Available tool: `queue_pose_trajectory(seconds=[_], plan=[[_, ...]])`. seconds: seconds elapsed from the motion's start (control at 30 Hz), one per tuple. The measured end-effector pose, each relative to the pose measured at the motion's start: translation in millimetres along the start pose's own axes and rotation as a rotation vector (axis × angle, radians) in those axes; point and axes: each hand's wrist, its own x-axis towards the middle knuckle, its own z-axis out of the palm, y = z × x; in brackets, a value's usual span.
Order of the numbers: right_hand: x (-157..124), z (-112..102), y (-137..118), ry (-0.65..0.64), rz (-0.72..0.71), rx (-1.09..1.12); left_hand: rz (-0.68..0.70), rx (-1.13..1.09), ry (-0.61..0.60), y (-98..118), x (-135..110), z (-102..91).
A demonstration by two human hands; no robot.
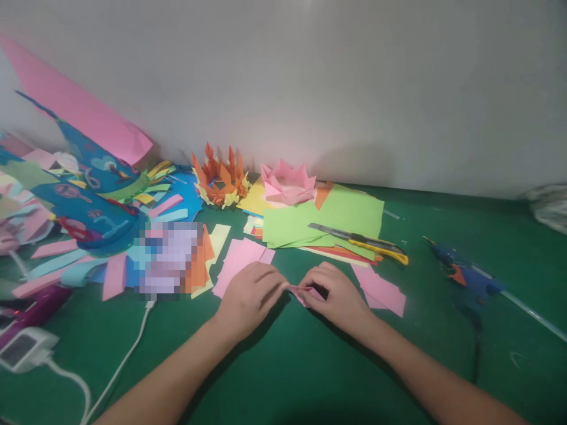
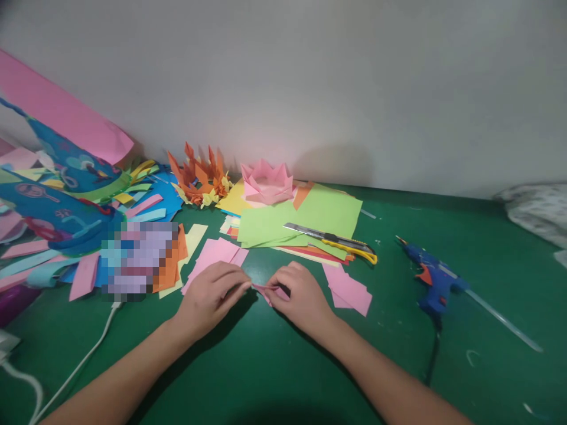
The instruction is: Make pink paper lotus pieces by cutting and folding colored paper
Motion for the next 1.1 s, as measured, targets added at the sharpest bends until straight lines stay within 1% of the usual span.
queue_pose_trajectory(seconds=[0.07,0.1,0.17,0.27,0.53,0.73,0.93,1.1], plan=[[0.7,0.8,1.9,0.014,-0.032,-0.024,0.139,0.021,-0.125,1.1,0.1,0.2],[0.8,1.2,2.6,0.016,-0.034,-0.033,0.17,0.034,-0.195,1.9,0.2,1.1],[0.5,1.6,3.4,0.012,-0.022,-0.042,0.164,0.061,-0.303,3.8,0.3,3.4],[-0.5,1.2,4.1,-0.002,0.01,-0.04,0.101,0.07,-0.367,7.4,0.2,4.9],[2.1,-2.5,6.0,-0.001,0.028,-0.003,0.063,0.105,-0.456,20.4,1.4,-2.2],[1.9,-1.1,6.7,0.02,0.039,-0.035,0.044,0.115,-0.516,25.1,0.8,-9.4],[0.6,0.3,8.1,0.025,0.025,-0.049,0.049,0.068,-0.493,21.3,-1.5,-11.6],[-0.6,2.5,10.4,0.034,0.026,-0.066,-0.002,0.08,-0.441,21.1,-1.1,-5.1]])
